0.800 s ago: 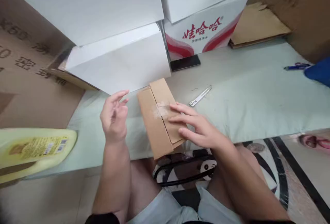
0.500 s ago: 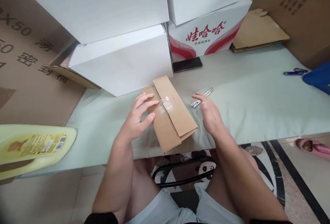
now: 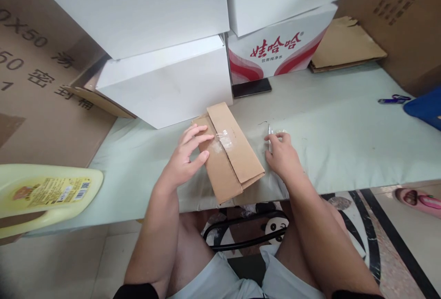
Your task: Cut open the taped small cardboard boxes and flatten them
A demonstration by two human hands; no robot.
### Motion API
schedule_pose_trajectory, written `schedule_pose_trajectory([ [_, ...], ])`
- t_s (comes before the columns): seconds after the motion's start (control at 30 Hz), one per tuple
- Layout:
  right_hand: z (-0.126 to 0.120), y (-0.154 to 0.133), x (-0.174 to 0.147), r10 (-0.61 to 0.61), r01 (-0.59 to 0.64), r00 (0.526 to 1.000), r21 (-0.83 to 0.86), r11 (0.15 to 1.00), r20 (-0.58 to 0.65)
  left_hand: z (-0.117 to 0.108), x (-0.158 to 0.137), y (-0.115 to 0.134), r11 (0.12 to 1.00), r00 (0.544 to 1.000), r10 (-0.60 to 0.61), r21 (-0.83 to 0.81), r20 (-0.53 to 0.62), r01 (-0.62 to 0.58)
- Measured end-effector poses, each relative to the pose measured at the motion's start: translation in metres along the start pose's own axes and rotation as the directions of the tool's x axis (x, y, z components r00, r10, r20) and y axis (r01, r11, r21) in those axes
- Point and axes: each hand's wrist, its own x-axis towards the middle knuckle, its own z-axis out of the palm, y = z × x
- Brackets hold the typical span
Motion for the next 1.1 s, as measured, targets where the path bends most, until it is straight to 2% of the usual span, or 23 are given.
schedule_pose_trajectory([
  [0.37, -0.015, -0.012, -0.003, 0.072, -0.068, 0.997, 0.184, 0.981, -0.013, 0.000, 0.000, 0.000, 1.000, 1.000, 0.006, 0.004, 0.002, -0.006],
  [0.57, -0.017, -0.016, -0.005, 0.052, -0.033, 0.997, 0.273, 0.961, -0.061, 0.000, 0.000, -0.001, 1.000, 1.000, 0.007, 0.000, 0.007, -0.007],
  [1.1, -0.011, -0.013, -0.006, 0.018, 0.006, 0.998, 0.350, 0.937, -0.064, 0.000, 0.001, -0.001, 0.999, 1.000, 0.019, 0.035, 0.007, -0.019],
])
